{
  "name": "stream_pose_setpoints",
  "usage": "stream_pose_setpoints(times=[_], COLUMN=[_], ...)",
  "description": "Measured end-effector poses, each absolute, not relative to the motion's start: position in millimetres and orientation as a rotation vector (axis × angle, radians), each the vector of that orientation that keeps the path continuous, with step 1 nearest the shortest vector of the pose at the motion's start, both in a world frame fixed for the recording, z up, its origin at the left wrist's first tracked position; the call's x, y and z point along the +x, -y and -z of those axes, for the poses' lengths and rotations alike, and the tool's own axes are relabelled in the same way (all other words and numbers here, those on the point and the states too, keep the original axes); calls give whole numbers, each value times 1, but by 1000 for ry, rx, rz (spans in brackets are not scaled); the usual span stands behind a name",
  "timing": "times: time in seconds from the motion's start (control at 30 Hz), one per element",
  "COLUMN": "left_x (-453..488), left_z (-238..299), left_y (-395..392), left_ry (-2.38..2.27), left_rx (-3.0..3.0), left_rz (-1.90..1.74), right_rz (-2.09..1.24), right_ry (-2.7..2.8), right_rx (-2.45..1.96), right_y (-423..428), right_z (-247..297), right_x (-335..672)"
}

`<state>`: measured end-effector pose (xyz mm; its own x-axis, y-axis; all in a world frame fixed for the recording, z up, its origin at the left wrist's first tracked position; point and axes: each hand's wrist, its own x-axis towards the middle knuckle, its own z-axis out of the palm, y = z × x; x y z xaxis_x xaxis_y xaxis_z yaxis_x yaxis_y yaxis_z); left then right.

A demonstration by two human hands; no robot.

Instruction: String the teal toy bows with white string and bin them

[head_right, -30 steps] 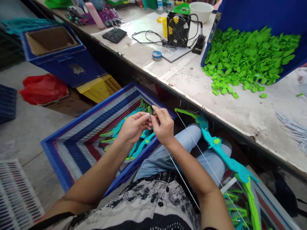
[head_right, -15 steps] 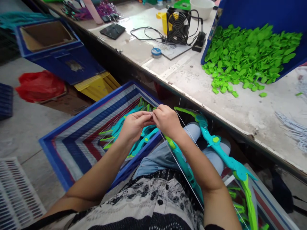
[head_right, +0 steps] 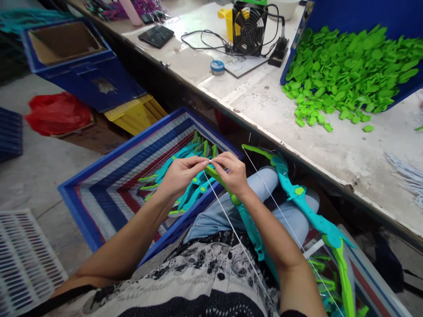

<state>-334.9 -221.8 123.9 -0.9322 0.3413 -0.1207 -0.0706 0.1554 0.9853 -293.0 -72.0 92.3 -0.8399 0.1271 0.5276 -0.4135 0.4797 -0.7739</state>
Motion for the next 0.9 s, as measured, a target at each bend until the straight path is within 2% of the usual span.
stream_pose_setpoints(times=[0.27, 0.4, 0.53, 0.6, 0.67, 0.73, 0.8, 0.9], left_x=[-323, -316, -315, -312, -302, -283, -259, -227], left_z=[-112, -114, -111, -99, -80, -57, -34, -7], left_y=[233, 229, 243, 259, 274, 280, 272, 231], left_ry=[-2273, -2312, -2077, -1956, -2024, -2188, -2212, -2119], left_rx=[289, 317, 158, -60, -174, 120, 765, 1653], left_rz=[-1694, -1699, -1906, -2094, -2100, -1837, -1532, -1191], right_rz=[-885, -889, -1095, -979, -708, -401, -181, -86], right_ry=[2348, 2352, 2378, 2427, 2535, 2683, 2812, 2915], right_rx=[327, 193, 172, 24, -264, -601, -853, -937], right_y=[81, 88, 67, 35, -7, -46, -75, -90], right_z=[-77, -75, -73, -65, -52, -38, -25, -16], right_x=[-287, -286, -264, -239, -204, -169, -142, -126])
